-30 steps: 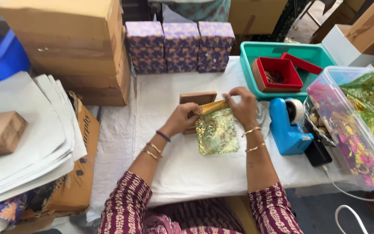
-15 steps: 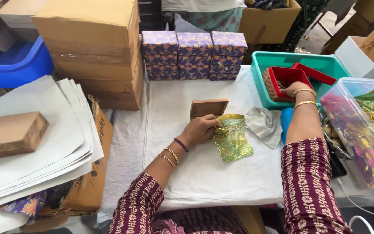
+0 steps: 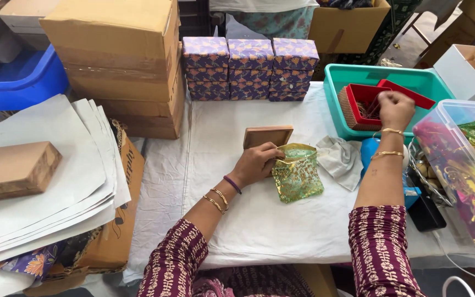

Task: The person wipes a small wooden box with a white cloth, places a green decorative pouch inside, and closes the box. Then the person wraps the box in purple floral wrapping paper, folds the edges, and secures the package with clear tape.

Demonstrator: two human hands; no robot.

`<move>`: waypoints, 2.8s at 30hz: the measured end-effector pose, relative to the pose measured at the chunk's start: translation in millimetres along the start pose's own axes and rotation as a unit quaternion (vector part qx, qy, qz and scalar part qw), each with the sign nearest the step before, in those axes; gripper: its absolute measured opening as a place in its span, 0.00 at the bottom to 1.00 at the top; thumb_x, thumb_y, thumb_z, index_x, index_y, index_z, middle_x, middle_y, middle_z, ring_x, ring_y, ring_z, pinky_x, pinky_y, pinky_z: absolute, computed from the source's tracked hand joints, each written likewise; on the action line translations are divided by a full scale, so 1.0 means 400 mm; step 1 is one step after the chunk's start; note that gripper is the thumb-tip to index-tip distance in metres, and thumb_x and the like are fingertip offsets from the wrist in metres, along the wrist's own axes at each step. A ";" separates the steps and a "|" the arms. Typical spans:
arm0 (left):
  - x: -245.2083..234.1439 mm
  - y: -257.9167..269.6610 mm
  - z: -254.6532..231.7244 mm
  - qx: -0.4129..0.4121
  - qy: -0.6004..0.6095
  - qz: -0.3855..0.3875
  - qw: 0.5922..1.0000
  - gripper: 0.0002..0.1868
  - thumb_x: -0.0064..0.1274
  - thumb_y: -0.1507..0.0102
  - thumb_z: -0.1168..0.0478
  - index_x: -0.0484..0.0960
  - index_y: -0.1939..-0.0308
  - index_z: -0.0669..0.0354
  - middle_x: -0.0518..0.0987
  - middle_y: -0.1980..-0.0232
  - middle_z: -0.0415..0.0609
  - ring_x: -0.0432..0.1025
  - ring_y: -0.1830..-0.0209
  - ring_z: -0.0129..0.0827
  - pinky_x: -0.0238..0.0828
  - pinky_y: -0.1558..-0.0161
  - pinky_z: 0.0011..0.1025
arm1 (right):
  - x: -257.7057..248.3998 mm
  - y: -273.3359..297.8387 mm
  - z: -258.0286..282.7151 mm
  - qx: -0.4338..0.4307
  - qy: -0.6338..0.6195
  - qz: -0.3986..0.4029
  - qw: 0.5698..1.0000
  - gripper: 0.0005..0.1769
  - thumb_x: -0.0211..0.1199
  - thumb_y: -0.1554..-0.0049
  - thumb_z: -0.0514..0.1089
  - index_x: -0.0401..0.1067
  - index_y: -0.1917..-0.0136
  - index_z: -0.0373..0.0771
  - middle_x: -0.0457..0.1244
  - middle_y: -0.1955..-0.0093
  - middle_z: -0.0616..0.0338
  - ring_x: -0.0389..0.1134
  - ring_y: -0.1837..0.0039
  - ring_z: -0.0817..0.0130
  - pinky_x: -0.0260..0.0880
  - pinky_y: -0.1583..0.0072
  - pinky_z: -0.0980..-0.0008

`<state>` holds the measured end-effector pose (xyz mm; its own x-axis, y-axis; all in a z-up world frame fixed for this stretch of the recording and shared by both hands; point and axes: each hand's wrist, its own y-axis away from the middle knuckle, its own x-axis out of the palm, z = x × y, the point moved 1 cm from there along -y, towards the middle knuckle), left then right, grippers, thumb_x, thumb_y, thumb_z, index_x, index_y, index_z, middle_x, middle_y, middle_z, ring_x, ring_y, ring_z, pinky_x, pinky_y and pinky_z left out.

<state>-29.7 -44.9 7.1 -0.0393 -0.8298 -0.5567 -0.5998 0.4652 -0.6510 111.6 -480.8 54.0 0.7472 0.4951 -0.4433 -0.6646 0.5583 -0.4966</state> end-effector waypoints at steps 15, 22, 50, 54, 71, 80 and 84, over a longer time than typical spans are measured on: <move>-0.041 -0.017 -0.050 -0.035 0.018 -0.035 0.999 0.08 0.55 0.47 0.69 0.80 0.64 0.59 0.81 0.50 0.46 0.79 0.64 0.42 0.79 0.61 0.35 | -0.205 0.348 0.531 -0.047 -0.387 0.263 0.883 0.08 0.54 0.27 0.42 0.65 0.49 0.39 0.62 0.59 0.62 0.64 0.60 0.75 0.64 0.60 0.76; -0.037 -0.018 -0.057 -0.045 0.021 -0.065 0.997 0.07 0.59 0.44 0.63 0.79 0.66 0.62 0.81 0.53 0.48 0.79 0.67 0.42 0.78 0.63 0.35 | -0.130 0.457 0.580 -0.097 -0.345 0.457 0.814 0.09 0.53 0.30 0.43 0.65 0.51 0.36 0.62 0.62 0.63 0.64 0.60 0.77 0.66 0.58 0.77; -0.017 -0.017 -0.055 -0.018 0.075 -0.018 0.997 0.12 0.67 0.41 0.59 0.80 0.65 0.60 0.80 0.48 0.44 0.79 0.68 0.30 0.77 0.65 0.29 | -0.154 0.474 0.595 -0.144 -0.225 0.460 0.847 0.08 0.56 0.33 0.41 0.68 0.51 0.34 0.64 0.63 0.64 0.63 0.61 0.79 0.66 0.58 0.77; -0.021 -0.019 -0.050 -0.038 0.089 -0.028 0.995 0.12 0.67 0.41 0.60 0.79 0.66 0.61 0.80 0.50 0.44 0.76 0.71 0.27 0.75 0.68 0.27 | -0.147 0.483 0.608 -0.206 -0.066 0.468 0.857 0.11 0.62 0.37 0.46 0.73 0.53 0.35 0.69 0.64 0.59 0.69 0.62 0.75 0.69 0.59 0.72; -0.025 -0.024 0.012 -0.130 0.229 -0.129 0.956 0.26 0.66 0.39 0.49 0.75 0.46 0.58 0.81 0.51 0.42 0.76 0.53 0.27 0.78 0.51 0.29 | 0.074 0.506 0.244 -0.065 -0.163 0.575 0.799 0.20 0.74 0.46 0.39 0.77 0.40 0.33 0.70 0.49 0.57 0.70 0.46 0.72 0.74 0.45 0.71; 0.022 -0.012 0.077 -0.212 0.337 -0.076 0.914 0.40 0.68 0.42 0.63 0.66 0.28 0.56 0.82 0.52 0.46 0.77 0.49 0.26 0.79 0.45 0.25 | 0.014 0.504 0.342 0.079 -0.438 0.499 0.744 0.36 0.75 0.54 0.35 0.63 0.36 0.45 0.68 0.48 0.66 0.70 0.44 0.75 0.74 0.44 0.73; -0.004 -0.017 0.040 -0.197 0.368 -0.122 0.900 0.40 0.69 0.42 0.64 0.63 0.30 0.56 0.81 0.53 0.44 0.77 0.52 0.24 0.80 0.48 0.23 | 0.044 0.495 0.280 0.078 -0.356 0.533 0.763 0.29 0.71 0.48 0.35 0.67 0.34 0.38 0.72 0.45 0.57 0.72 0.44 0.73 0.74 0.42 0.72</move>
<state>-12.6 -41.9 4.0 -0.3009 -0.9391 0.1657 -0.8937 0.2171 -0.3927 -6.7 -287.2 31.5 -0.3705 0.9287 0.0121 -0.9287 -0.3703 -0.0176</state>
